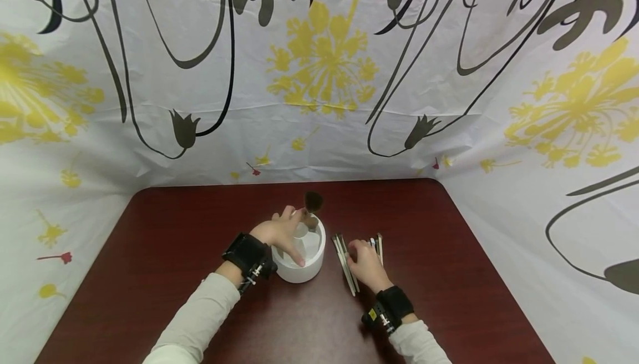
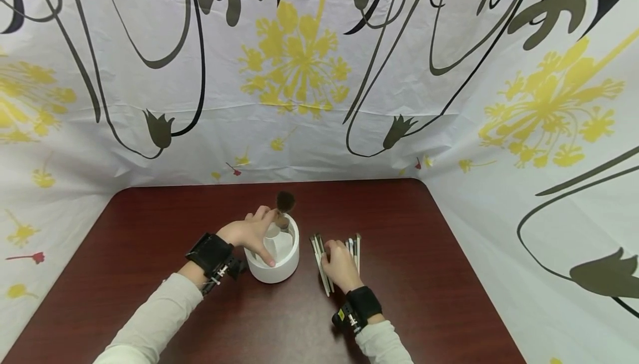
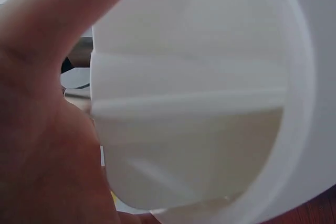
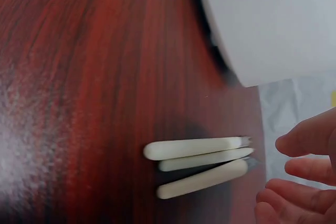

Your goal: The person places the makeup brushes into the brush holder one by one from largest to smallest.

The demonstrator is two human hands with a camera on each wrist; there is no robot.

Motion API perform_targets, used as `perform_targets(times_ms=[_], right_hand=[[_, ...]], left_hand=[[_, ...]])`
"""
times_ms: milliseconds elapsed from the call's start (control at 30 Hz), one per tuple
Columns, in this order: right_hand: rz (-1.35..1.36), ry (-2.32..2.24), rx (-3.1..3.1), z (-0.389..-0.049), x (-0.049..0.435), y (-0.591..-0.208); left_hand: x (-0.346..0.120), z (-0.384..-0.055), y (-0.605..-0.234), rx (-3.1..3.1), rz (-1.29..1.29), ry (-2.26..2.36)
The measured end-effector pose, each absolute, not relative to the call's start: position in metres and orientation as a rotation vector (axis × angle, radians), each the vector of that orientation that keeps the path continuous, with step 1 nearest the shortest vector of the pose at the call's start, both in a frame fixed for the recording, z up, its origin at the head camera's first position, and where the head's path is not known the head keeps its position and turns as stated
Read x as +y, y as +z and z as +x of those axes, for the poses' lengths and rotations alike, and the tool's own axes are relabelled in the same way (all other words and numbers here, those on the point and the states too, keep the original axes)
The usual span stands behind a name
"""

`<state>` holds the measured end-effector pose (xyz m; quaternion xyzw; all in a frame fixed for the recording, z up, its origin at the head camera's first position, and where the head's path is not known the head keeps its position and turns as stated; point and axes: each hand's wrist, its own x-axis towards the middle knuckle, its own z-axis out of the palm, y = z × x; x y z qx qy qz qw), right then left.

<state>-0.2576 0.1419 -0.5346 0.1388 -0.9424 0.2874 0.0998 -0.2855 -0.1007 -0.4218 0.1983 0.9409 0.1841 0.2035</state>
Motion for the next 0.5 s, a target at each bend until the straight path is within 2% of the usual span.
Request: perform_targets(times_ms=[300, 500], right_hand=[[0.395, 0.776, -2.84, -0.259, 0.142, -0.544], [0.382, 0.766, -2.868, -0.258, 0.143, -0.548]], left_hand=[[-0.106, -0.287, -0.426, 2.687, 0.605, 0.506], [-0.111, -0.285, -0.428, 2.67, 0.539, 0.574]])
